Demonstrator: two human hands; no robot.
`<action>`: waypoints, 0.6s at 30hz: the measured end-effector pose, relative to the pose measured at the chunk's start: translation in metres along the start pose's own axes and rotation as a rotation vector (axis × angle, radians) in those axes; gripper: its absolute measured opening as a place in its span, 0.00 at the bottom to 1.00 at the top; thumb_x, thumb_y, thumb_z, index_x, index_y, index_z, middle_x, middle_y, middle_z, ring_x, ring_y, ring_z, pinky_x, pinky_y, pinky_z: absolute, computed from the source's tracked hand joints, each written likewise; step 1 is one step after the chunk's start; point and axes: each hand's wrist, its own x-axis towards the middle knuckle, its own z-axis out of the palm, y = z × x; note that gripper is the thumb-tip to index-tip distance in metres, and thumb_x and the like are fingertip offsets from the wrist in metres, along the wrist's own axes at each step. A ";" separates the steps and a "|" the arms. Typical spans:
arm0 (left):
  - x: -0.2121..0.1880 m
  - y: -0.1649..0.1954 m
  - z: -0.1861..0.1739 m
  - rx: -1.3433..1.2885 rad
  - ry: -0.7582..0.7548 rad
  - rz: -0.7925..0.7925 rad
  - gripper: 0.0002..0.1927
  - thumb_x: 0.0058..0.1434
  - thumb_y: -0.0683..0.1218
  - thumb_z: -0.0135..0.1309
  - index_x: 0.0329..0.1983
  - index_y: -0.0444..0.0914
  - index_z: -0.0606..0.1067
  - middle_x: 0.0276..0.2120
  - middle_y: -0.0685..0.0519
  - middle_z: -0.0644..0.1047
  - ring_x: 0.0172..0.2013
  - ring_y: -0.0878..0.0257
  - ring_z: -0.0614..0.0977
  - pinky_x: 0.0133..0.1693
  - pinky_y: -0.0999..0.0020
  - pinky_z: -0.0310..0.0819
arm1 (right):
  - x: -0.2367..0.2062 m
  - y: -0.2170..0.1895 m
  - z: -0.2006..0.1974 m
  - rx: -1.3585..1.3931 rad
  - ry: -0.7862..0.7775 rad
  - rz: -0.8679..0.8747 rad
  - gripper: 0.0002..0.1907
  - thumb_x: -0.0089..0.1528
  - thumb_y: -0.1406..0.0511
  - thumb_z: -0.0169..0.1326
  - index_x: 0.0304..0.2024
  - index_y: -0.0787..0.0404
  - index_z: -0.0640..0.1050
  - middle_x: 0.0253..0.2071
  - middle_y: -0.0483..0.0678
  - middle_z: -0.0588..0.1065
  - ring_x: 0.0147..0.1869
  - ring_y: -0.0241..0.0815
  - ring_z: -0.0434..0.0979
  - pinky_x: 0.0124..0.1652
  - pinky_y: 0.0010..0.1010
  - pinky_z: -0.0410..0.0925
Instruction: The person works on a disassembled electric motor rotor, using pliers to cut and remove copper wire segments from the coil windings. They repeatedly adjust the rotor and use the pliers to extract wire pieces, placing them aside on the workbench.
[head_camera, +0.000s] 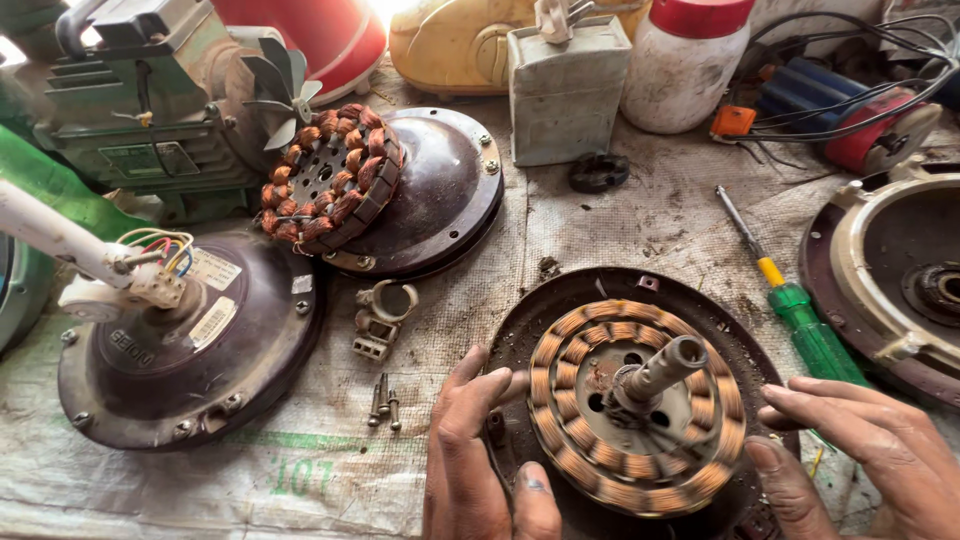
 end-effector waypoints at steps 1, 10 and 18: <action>-0.001 -0.002 0.000 0.004 0.012 0.003 0.36 0.53 0.41 0.43 0.68 0.38 0.58 0.55 0.44 0.75 0.70 0.36 0.65 0.69 0.37 0.54 | -0.001 0.003 0.001 -0.013 0.003 -0.024 0.20 0.56 0.63 0.66 0.51 0.58 0.80 0.46 0.51 0.80 0.59 0.46 0.80 0.61 0.36 0.71; -0.005 0.000 -0.001 0.078 -0.026 -0.033 0.36 0.56 0.42 0.44 0.71 0.39 0.58 0.66 0.39 0.72 0.73 0.32 0.58 0.68 0.35 0.51 | 0.000 0.013 0.001 0.003 -0.070 -0.084 0.21 0.57 0.61 0.65 0.51 0.58 0.80 0.43 0.48 0.81 0.60 0.46 0.80 0.63 0.38 0.71; 0.001 -0.007 0.001 0.061 -0.073 0.026 0.37 0.54 0.41 0.45 0.70 0.39 0.58 0.63 0.40 0.74 0.71 0.33 0.64 0.69 0.35 0.50 | 0.007 0.000 -0.001 -0.082 -0.095 -0.049 0.19 0.53 0.61 0.65 0.47 0.56 0.82 0.43 0.51 0.81 0.59 0.51 0.80 0.58 0.41 0.71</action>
